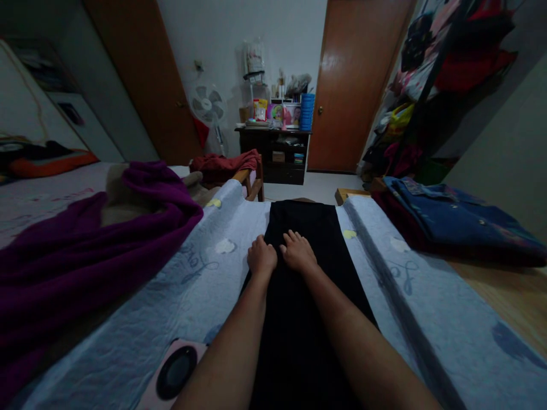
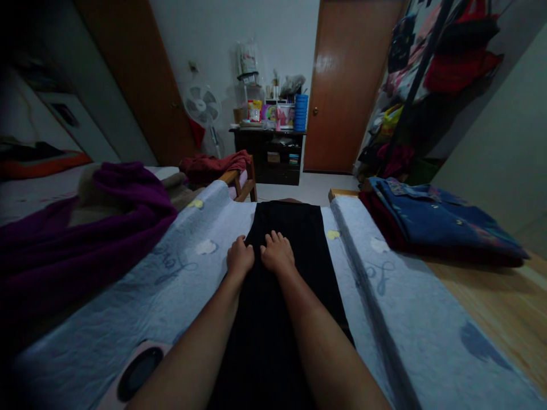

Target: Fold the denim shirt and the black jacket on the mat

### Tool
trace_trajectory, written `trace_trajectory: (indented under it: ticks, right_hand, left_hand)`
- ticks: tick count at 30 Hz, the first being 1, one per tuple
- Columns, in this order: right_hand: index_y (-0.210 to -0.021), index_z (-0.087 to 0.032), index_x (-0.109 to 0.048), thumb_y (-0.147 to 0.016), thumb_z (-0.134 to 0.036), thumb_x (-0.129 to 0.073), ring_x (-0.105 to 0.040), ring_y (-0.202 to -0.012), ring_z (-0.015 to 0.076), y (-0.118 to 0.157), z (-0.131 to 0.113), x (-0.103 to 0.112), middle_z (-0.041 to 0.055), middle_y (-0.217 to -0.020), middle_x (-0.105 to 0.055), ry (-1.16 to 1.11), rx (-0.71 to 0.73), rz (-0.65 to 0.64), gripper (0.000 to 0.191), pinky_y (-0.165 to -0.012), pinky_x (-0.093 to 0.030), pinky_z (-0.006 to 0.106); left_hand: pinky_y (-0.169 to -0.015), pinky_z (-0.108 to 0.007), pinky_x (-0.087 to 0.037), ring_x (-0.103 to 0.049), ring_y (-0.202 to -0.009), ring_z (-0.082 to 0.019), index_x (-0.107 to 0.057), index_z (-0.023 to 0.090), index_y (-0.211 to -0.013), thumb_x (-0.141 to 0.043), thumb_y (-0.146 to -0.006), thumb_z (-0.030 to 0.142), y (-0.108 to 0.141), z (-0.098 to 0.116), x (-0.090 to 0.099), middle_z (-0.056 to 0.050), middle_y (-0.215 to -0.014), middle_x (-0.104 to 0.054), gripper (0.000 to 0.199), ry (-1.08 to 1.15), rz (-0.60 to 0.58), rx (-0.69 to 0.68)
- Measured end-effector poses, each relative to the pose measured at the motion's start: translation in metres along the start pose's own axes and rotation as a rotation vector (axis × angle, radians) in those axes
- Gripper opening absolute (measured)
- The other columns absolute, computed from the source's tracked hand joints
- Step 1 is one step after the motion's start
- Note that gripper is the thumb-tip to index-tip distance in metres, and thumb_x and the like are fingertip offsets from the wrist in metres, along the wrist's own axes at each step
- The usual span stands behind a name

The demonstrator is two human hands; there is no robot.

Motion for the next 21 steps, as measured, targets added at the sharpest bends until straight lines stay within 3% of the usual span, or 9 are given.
trace_trajectory:
  ticks: [6,9,13,16,21]
  right_hand:
    - [-0.146,-0.016,-0.032,-0.093,-0.043,-0.033,-0.017,-0.142,0.0271,0.001,-0.001,0.000,0.0095,-0.155,-0.022,0.015,-0.012,-0.014,0.059,-0.113,-0.013,0.042]
    - [-0.145,-0.016,-0.034,-0.093,-0.043,-0.033,-0.018,-0.142,0.0264,0.002,0.000,0.001,0.0092,-0.155,-0.024,0.005,-0.012,-0.001,0.059,-0.112,-0.013,0.042]
    - [-0.145,-0.017,-0.034,-0.093,-0.042,-0.034,-0.019,-0.141,0.0255,0.002,0.001,0.002,0.0087,-0.154,-0.025,-0.002,-0.003,0.014,0.058,-0.112,-0.014,0.042]
    - [-0.145,-0.017,-0.033,-0.092,-0.041,-0.035,-0.020,-0.141,0.0256,0.002,0.002,0.002,0.0084,-0.154,-0.026,-0.018,-0.002,0.029,0.058,-0.112,-0.014,0.041]
    - [-0.145,-0.018,-0.033,-0.092,-0.041,-0.036,-0.020,-0.141,0.0245,0.004,0.004,0.003,0.0085,-0.154,-0.025,-0.027,-0.012,0.031,0.058,-0.112,-0.014,0.041]
  left_hand:
    - [-0.087,-0.036,-0.046,-0.059,-0.112,-0.031,-0.059,0.009,-0.112,-0.056,-0.081,0.022,-0.052,0.008,-0.006,-0.021,-0.117,-0.064,0.034,0.163,-0.127,0.060]
    - [-0.073,-0.030,-0.050,-0.069,-0.088,-0.024,-0.065,0.012,-0.097,-0.062,-0.078,0.022,-0.077,0.022,-0.011,-0.013,-0.093,-0.072,0.022,0.241,-0.227,0.032]
    - [-0.060,-0.026,-0.051,-0.067,-0.062,-0.017,-0.067,0.013,-0.090,-0.066,-0.077,0.023,-0.094,0.032,-0.020,-0.004,-0.071,-0.071,0.017,0.303,-0.315,-0.019]
    - [-0.064,-0.026,-0.051,-0.068,-0.069,-0.018,-0.068,0.014,-0.091,-0.063,-0.080,0.026,-0.100,0.032,-0.024,-0.005,-0.076,-0.072,0.017,0.261,-0.269,-0.071]
    - [-0.082,-0.037,-0.047,-0.063,-0.101,-0.029,-0.068,0.013,-0.098,-0.050,-0.088,0.036,-0.105,0.029,-0.027,-0.017,-0.103,-0.069,0.030,0.042,-0.052,-0.120]
Point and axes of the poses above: each hand's wrist, its own y-axis away from the middle knuckle, its own x-axis out of the back of the hand, z = x × y, the point moved 4 cm from there along -y, towards the middle knuckle
